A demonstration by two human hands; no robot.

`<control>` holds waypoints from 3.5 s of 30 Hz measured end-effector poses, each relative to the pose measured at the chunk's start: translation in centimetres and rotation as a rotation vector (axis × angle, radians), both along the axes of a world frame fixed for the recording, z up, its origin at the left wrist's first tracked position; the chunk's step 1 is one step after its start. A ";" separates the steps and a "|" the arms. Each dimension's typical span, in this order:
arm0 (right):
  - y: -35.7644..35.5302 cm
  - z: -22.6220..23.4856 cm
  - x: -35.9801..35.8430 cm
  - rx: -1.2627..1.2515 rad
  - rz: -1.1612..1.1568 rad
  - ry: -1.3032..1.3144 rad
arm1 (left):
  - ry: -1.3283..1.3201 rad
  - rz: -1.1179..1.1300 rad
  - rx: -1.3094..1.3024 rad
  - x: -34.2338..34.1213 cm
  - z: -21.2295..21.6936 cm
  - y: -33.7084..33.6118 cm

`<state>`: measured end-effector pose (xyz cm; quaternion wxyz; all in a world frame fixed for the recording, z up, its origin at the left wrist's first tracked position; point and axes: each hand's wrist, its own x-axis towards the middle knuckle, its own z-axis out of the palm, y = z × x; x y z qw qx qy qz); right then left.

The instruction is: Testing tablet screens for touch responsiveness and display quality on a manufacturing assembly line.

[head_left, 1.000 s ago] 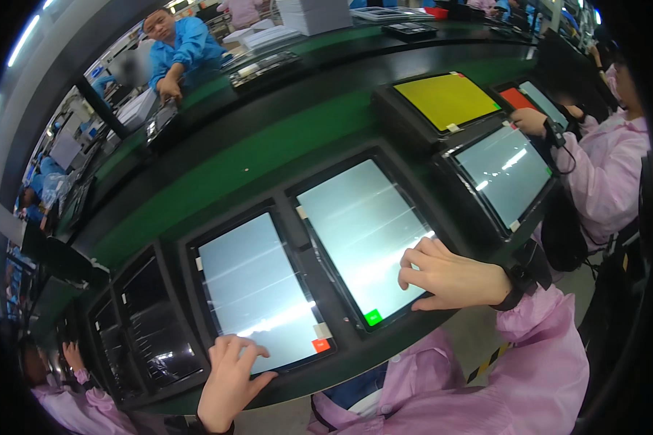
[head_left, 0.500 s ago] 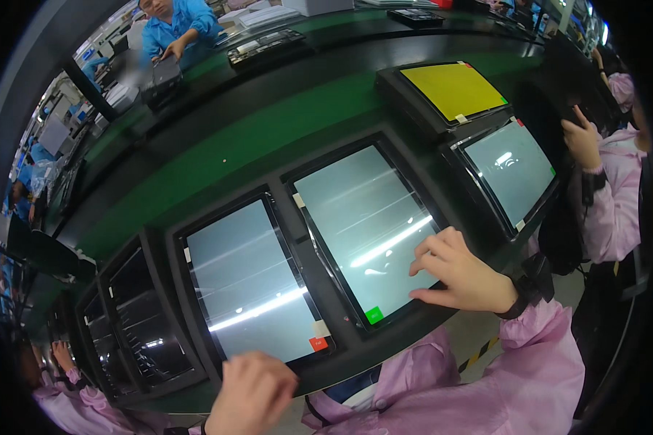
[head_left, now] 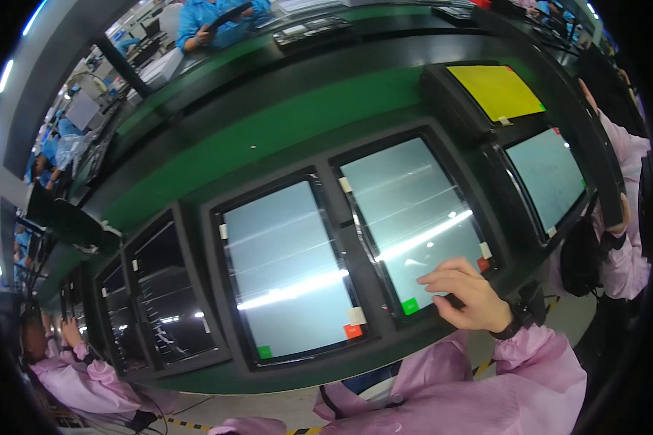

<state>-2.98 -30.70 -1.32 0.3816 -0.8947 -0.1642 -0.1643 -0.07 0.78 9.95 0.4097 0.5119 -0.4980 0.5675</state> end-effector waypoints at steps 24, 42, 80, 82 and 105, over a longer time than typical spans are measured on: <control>0.4 -0.8 -1.0 -0.013 -0.176 -0.113 | 1.143 0.521 0.360 0.0 -11.7 2.5; -0.3 -0.6 -1.1 -0.264 0.120 -0.091 | 1.159 0.460 0.472 -1.3 -13.9 4.9; -4.3 3.3 9.1 -0.133 -0.234 0.000 | 1.011 0.637 0.623 12.3 -8.0 1.1; -4.7 4.2 10.1 -0.139 -0.225 -0.018 | 1.061 0.569 0.580 13.4 -7.0 0.7; -1.4 1.7 16.6 -0.426 -0.006 0.023 | 0.977 0.608 0.760 18.5 -10.4 -0.3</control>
